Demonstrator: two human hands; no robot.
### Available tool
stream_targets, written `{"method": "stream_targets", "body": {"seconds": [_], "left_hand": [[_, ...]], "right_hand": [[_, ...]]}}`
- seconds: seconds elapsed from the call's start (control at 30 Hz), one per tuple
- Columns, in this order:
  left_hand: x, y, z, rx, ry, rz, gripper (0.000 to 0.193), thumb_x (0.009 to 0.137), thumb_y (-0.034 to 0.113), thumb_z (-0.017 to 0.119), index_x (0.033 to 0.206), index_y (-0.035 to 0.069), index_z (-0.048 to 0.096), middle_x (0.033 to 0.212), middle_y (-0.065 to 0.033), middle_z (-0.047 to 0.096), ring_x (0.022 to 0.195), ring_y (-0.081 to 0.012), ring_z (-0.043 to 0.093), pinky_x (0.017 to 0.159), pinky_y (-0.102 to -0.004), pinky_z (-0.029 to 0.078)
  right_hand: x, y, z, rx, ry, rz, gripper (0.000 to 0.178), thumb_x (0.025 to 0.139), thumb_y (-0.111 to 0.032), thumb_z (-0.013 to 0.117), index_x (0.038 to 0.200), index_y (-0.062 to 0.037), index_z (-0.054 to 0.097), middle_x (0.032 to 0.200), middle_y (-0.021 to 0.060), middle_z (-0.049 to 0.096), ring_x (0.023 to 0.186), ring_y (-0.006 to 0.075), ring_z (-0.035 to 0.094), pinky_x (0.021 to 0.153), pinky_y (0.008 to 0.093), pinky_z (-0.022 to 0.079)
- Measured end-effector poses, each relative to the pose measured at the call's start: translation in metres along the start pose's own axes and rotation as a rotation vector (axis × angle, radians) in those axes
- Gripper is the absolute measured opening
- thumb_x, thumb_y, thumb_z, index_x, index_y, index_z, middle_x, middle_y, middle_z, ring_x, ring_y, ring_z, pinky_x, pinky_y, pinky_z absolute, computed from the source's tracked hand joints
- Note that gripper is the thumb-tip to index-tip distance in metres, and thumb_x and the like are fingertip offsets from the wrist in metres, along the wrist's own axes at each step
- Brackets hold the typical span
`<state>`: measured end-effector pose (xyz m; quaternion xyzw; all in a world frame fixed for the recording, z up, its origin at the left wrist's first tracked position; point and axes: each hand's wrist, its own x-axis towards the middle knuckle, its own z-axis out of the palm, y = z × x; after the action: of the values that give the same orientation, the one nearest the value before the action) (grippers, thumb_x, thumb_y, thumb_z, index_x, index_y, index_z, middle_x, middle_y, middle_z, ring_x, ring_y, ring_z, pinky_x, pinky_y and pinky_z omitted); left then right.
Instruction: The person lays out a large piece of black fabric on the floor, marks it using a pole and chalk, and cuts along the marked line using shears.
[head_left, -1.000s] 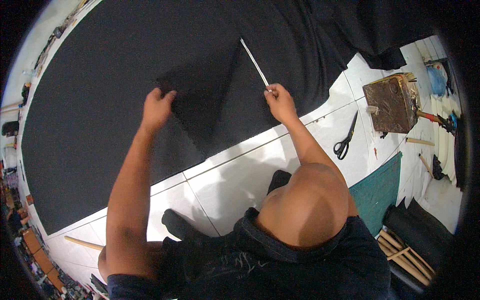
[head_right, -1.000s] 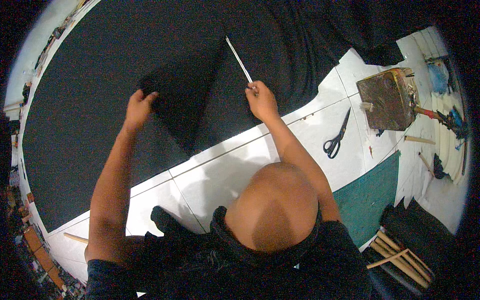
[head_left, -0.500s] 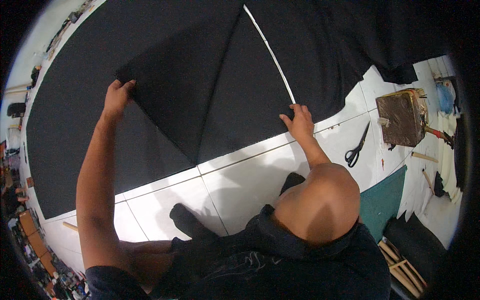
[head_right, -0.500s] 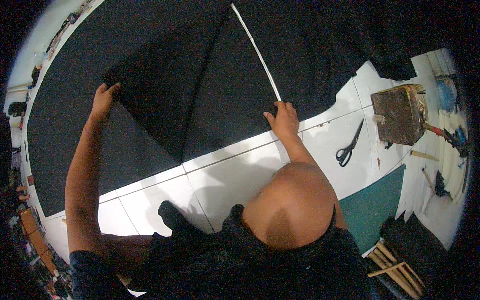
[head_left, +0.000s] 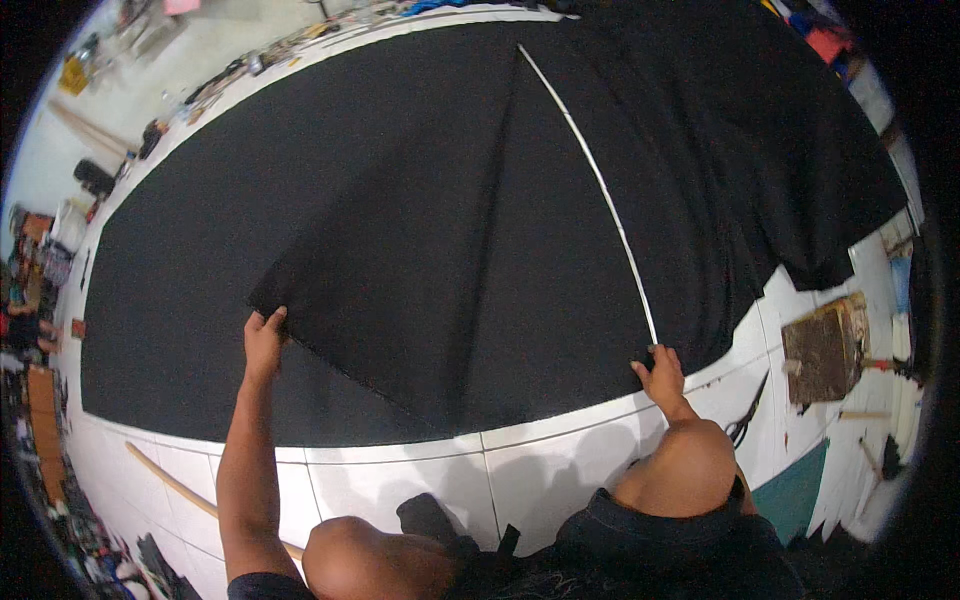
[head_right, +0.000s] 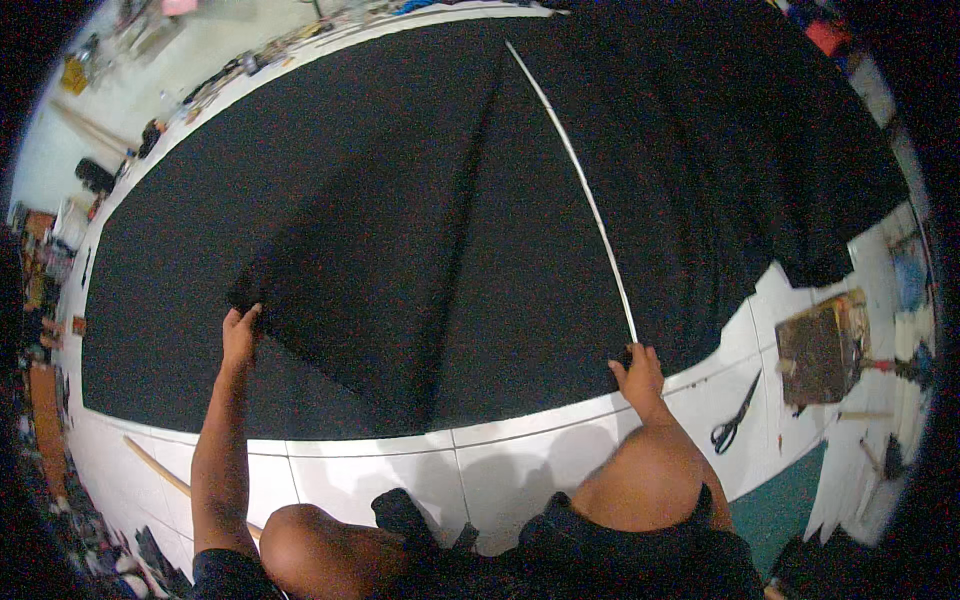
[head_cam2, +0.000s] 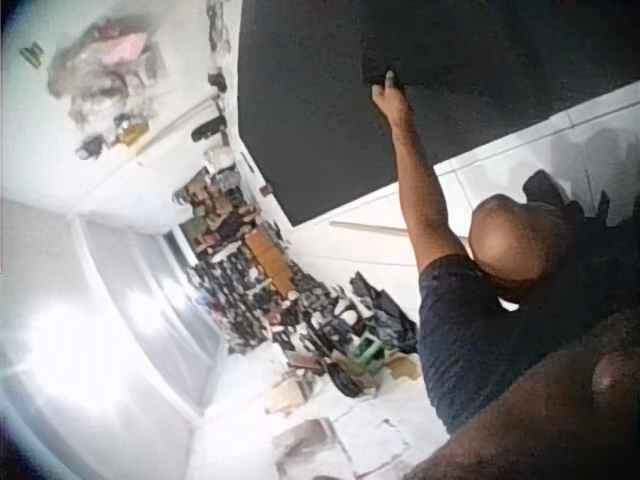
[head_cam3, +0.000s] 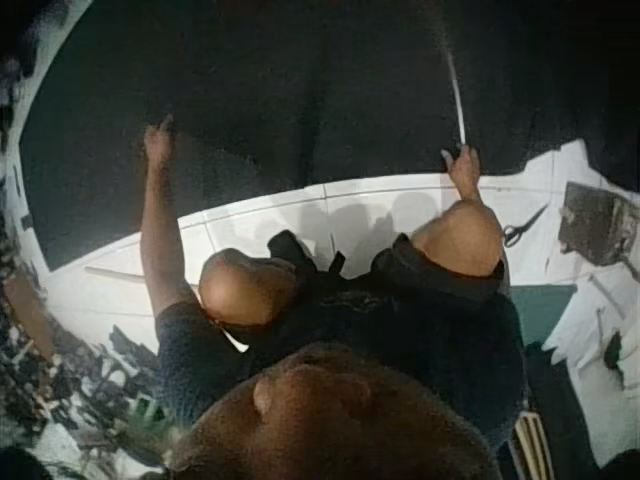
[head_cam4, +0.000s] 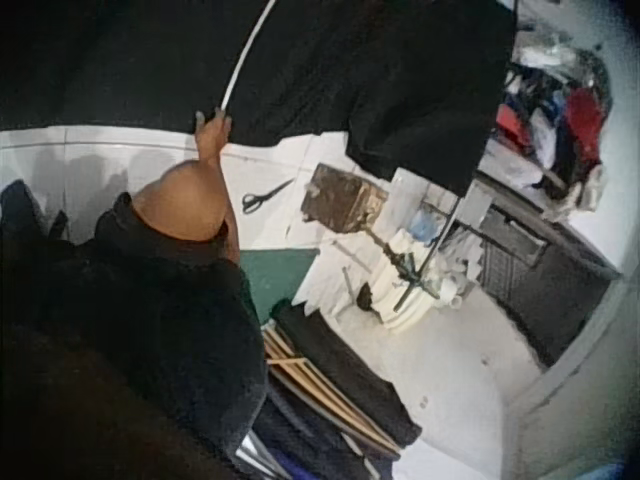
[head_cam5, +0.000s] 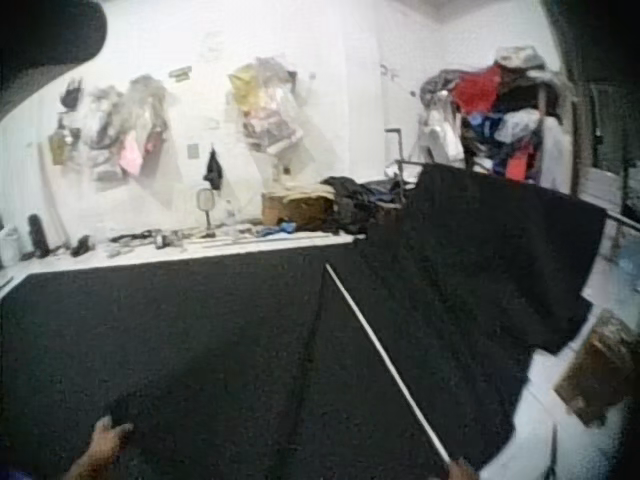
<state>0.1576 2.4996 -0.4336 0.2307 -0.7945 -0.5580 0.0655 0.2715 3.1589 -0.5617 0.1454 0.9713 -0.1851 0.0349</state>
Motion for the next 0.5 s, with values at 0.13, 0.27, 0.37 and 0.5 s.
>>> {"method": "stream_targets", "body": {"seconds": [0.13,0.27,0.37,0.5], "left_hand": [[-0.008,-0.049,-0.050,-0.082,0.117,0.029,0.014,0.090,0.018,0.063,0.091,0.006,0.058,0.078,-0.0012,0.058,0.064,-0.0124,0.054,0.053,-0.0276,0.042],[-0.022,-0.097,-0.071,-0.200,0.326,0.005,0.010,0.091,0.013,0.060,0.095,0.004,0.059,0.081,-0.0026,0.059,0.064,-0.0122,0.053,0.054,-0.0279,0.041],[-0.039,-0.122,-0.087,-0.263,0.412,0.001,0.009,0.091,0.009,0.058,0.096,0.001,0.059,0.083,-0.0039,0.059,0.068,-0.0141,0.055,0.060,-0.0290,0.043],[-0.038,-0.183,-0.126,-0.357,0.575,-0.054,0.018,0.091,0.006,0.057,0.105,-0.003,0.060,0.095,-0.0073,0.063,0.082,-0.0184,0.059,0.075,-0.0317,0.046]], "right_hand": [[0.000,-0.001,0.004,-0.018,-0.005,-0.039,0.049,0.080,-0.030,0.075,0.117,-0.0048,0.055,0.109,0.0205,0.056,0.105,0.0401,0.056,0.088,0.0484,0.047],[0.001,0.001,0.005,-0.061,0.026,-0.071,0.049,0.080,-0.029,0.075,0.116,-0.0020,0.055,0.110,0.0210,0.056,0.104,0.0404,0.056,0.089,0.0476,0.047],[0.000,-0.009,0.001,-0.066,-0.021,0.016,0.049,0.080,-0.028,0.076,0.116,-0.0009,0.055,0.110,0.0213,0.056,0.104,0.0399,0.056,0.089,0.0468,0.046],[0.001,-0.002,0.004,-0.067,0.002,0.009,0.049,0.079,-0.026,0.077,0.116,-0.0010,0.057,0.106,0.0212,0.058,0.102,0.0369,0.058,0.089,0.0438,0.047]]}}
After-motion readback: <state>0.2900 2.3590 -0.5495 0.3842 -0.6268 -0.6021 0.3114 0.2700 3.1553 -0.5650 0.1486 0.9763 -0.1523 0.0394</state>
